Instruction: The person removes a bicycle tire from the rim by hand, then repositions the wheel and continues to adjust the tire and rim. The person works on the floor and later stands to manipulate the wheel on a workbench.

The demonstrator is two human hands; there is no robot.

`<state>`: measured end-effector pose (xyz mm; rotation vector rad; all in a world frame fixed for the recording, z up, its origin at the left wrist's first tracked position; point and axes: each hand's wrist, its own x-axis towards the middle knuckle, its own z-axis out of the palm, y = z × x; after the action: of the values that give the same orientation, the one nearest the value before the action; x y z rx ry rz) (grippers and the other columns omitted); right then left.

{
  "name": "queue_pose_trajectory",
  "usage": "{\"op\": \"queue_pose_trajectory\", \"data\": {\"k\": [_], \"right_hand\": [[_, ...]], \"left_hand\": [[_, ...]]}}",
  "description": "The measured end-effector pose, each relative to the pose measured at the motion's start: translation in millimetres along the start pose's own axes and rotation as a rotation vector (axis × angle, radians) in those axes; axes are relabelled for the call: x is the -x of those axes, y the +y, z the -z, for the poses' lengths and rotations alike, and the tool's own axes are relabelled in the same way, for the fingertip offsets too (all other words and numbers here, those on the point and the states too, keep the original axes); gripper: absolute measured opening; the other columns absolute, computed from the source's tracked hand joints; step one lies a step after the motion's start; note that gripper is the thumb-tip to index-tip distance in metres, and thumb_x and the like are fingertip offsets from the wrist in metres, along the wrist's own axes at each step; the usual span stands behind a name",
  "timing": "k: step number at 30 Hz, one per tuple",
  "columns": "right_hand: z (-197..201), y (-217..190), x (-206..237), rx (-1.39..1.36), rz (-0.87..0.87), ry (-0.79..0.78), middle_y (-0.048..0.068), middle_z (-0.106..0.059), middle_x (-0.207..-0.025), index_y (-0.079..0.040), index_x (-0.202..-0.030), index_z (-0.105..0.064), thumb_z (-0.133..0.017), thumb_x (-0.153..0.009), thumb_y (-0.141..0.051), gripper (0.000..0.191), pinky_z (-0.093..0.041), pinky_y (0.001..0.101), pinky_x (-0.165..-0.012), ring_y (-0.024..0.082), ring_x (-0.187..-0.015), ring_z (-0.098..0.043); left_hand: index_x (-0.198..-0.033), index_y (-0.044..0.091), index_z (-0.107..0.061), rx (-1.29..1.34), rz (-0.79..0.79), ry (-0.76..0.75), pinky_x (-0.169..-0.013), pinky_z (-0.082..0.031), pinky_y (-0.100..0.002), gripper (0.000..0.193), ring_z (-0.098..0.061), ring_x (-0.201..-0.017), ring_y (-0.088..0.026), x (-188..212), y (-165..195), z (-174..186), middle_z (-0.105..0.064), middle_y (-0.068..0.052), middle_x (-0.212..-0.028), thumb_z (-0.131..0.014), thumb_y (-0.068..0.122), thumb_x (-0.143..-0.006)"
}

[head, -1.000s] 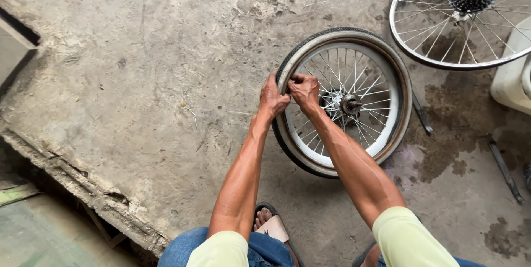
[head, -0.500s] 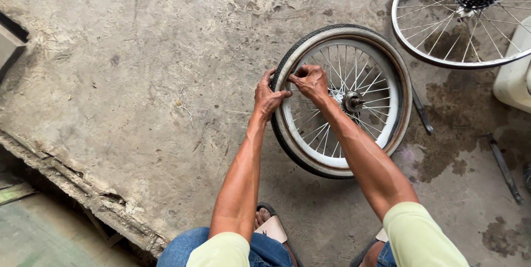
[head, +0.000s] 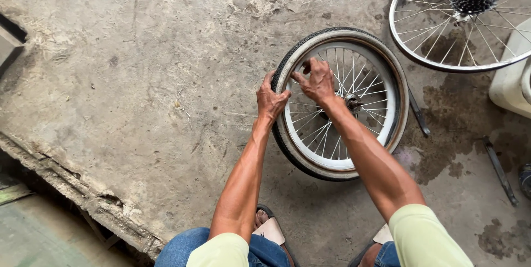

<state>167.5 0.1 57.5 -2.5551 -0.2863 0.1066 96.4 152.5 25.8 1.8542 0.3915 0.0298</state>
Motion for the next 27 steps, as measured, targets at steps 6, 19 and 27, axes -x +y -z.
{"op": "queue_pose_trajectory", "data": {"k": [6,19,27], "right_hand": [[-3.6,13.2,-1.7,-0.277,-0.028,-0.041,0.022,-0.055,-0.134,0.001,-0.142,-0.042,-0.087,-0.082,-0.04,0.085,-0.045,0.0466,-0.11,0.035,-0.127,-0.055],[-3.0,-4.6,-6.4,-0.249,-0.069,0.233,0.022,-0.052,-0.132,0.004,-0.137,-0.043,-0.096,-0.065,-0.065,0.113,-0.049,0.0479,-0.108,0.035,-0.127,-0.053],[-4.6,2.0,-16.0,-0.345,-0.206,0.174,0.018,-0.058,-0.126,-0.001,-0.126,-0.054,-0.094,-0.069,-0.038,0.078,-0.053,0.0431,-0.1,0.03,-0.114,-0.062]], "left_hand": [[-0.136,0.007,-0.056,0.003,-0.027,0.01,-0.078,-0.066,-0.037,0.071,-0.076,-0.087,-0.026,0.0,-8.1,0.3,-0.074,-0.017,-0.111,-0.078,0.015,-0.069],[-0.136,0.007,-0.055,-0.004,-0.028,0.003,-0.071,-0.067,-0.034,0.064,-0.076,-0.079,-0.023,3.2,-6.1,-1.8,-0.076,-0.015,-0.102,-0.069,0.019,-0.075],[-0.115,0.001,-0.072,0.003,0.107,0.011,-0.076,-0.061,-0.036,0.064,-0.075,-0.088,-0.025,0.6,2.7,-2.9,-0.076,-0.018,-0.105,-0.088,0.049,-0.076]]}}
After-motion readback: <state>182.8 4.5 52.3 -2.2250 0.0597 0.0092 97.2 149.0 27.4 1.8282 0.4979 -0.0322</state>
